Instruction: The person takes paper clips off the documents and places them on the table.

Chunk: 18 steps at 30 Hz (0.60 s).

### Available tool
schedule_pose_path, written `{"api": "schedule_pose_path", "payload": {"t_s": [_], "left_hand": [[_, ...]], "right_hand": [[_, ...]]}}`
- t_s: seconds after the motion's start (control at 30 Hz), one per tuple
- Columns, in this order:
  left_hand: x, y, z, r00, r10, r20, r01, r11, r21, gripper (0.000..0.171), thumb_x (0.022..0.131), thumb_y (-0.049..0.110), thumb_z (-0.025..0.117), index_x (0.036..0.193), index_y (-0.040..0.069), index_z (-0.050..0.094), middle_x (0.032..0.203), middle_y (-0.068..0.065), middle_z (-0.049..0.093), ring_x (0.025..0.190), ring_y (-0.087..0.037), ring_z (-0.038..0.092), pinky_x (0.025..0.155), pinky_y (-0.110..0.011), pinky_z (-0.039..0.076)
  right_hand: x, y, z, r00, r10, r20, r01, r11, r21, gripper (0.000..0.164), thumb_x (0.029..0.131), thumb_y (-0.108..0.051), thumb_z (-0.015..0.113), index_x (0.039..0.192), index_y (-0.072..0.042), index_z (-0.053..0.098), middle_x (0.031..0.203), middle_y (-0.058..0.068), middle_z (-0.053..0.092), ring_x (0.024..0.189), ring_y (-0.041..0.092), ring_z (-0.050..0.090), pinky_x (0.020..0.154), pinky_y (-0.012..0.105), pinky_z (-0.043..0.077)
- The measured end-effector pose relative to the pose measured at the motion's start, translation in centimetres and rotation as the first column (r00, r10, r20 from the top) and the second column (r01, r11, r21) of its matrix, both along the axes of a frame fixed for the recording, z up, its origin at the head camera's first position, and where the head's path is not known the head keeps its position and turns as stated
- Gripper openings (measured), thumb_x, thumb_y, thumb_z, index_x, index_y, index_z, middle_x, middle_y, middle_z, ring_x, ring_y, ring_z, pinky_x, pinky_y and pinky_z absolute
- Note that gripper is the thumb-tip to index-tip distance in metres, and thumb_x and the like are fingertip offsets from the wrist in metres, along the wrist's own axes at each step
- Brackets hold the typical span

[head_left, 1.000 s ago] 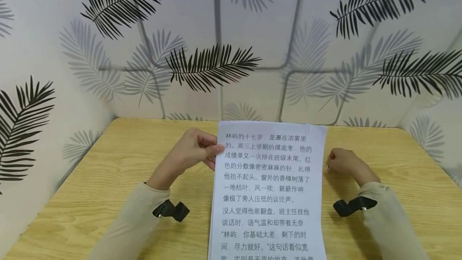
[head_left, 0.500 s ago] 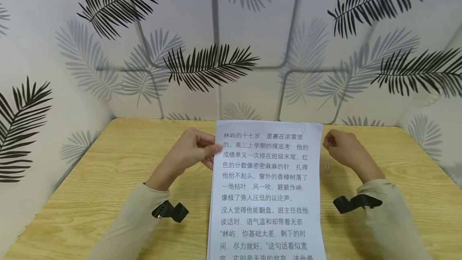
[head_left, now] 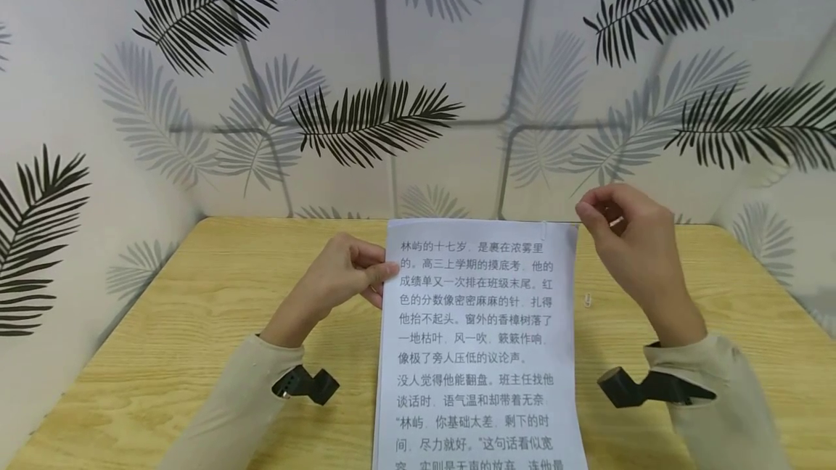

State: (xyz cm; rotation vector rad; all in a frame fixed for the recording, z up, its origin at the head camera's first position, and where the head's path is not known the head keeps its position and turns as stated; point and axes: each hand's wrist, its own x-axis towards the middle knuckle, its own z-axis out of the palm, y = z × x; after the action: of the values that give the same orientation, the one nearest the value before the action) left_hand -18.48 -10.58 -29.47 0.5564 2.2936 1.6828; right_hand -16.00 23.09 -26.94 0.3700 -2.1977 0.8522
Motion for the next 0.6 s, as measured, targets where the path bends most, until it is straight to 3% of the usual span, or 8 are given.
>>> {"api": "schedule_pose_path", "payload": {"t_s": [0.2, 0.6], "left_hand": [[0.0, 0.0, -0.2, 1.000, -0.002, 0.019, 0.001, 1.000, 0.014, 0.015, 0.092, -0.003, 0.061, 0.100, -0.014, 0.068, 0.083, -0.020, 0.071, 0.058, -0.022, 0.068, 0.062, -0.045, 0.061], [0.2, 0.3, -0.2, 1.000, -0.010, 0.021, 0.009, 1.000, 0.013, 0.016, 0.091, -0.005, 0.060, 0.100, -0.015, 0.067, 0.084, -0.022, 0.071, 0.060, -0.023, 0.069, 0.060, -0.040, 0.061]], "right_hand": [[-0.3, -1.2, -0.6, 0.997, 0.078, -0.014, -0.075, 0.988, 0.131, 0.009, 0.082, 0.008, 0.070, 0.084, 0.002, 0.065, 0.075, 0.007, 0.053, 0.065, 0.014, 0.042, 0.054, 0.015, 0.030], [-0.6, -1.5, -1.4, 0.998, 0.062, -0.019, -0.058, 0.983, 0.172, 0.009, 0.083, 0.004, 0.073, 0.083, 0.001, 0.064, 0.075, 0.007, 0.047, 0.065, 0.018, 0.039, 0.056, 0.020, 0.025]]}}
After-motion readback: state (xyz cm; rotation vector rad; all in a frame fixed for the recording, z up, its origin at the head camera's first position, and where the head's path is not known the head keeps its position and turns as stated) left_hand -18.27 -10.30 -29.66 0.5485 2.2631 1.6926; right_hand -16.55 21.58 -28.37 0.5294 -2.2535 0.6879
